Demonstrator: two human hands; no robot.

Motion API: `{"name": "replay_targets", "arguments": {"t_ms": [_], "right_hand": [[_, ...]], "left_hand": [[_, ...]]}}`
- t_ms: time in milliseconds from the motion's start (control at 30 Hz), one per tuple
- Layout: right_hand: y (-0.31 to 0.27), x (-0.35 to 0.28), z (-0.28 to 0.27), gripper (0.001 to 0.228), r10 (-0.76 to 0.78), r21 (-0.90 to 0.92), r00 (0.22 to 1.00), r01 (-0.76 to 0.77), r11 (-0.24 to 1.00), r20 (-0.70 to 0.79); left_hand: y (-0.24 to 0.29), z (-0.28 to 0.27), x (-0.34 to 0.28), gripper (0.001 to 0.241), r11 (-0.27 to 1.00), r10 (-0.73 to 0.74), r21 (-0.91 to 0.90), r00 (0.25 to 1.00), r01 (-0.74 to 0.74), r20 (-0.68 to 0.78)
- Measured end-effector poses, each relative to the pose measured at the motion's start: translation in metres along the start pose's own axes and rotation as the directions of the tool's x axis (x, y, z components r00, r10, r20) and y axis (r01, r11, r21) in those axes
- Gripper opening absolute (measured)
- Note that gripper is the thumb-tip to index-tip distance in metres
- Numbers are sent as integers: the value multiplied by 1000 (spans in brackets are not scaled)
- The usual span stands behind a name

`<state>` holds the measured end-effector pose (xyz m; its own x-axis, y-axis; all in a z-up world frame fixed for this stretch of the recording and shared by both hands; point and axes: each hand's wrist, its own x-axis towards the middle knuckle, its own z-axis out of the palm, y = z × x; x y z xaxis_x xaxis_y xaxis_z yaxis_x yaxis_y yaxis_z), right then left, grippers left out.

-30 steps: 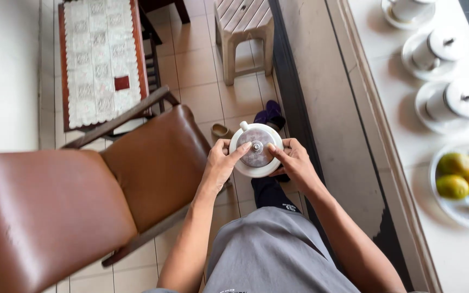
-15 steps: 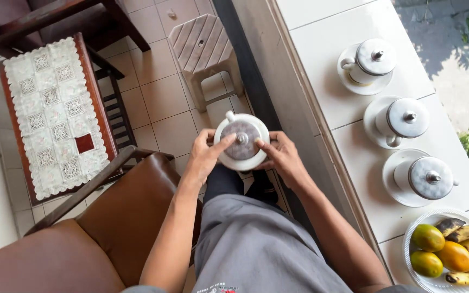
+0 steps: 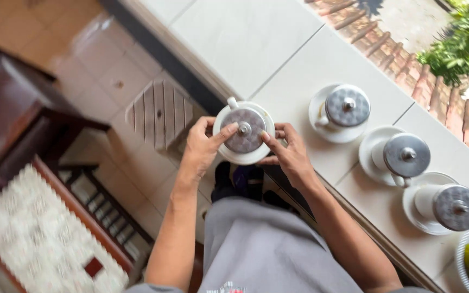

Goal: The person folds a green cloth and a white towel, wipes a chair seat with a cloth, then carries lidded cups and a teapot one at a time from a lace-covered table to a white ledge, arranging them in a row next to a plate of fruit.

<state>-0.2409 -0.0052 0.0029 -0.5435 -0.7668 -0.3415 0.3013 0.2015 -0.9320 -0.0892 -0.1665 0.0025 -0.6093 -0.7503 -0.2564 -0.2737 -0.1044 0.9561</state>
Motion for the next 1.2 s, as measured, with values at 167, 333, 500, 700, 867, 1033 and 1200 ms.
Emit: {"name": "replay_targets", "arguments": {"t_ms": [167,333,500,700,867,1033,1200], "right_hand": [[-10,40,14,57,9,94,981,10,996,-195],[-7,67,19,57,41,175,904,38,984,-425],[-10,90,33,59,33,181,834,80,980,-551],[7,102,31,58,18,105,735,72,992,-677],[-1,107,40,58,23,90,669,66,994,-743],[4,114,40,55,5,57,643,61,996,-766],[7,122,40,54,18,148,637,152,977,-771]], "left_hand": [[36,-9,87,64,995,-58,93,967,35,248],[58,4,156,65,984,-93,177,876,9,474],[62,13,209,64,981,-45,173,766,-87,641],[59,32,239,62,978,-43,170,683,-119,729],[62,39,253,55,976,-30,158,620,-152,784],[67,44,261,52,975,-20,148,597,-167,802],[68,54,271,53,963,4,158,602,-216,799]]}}
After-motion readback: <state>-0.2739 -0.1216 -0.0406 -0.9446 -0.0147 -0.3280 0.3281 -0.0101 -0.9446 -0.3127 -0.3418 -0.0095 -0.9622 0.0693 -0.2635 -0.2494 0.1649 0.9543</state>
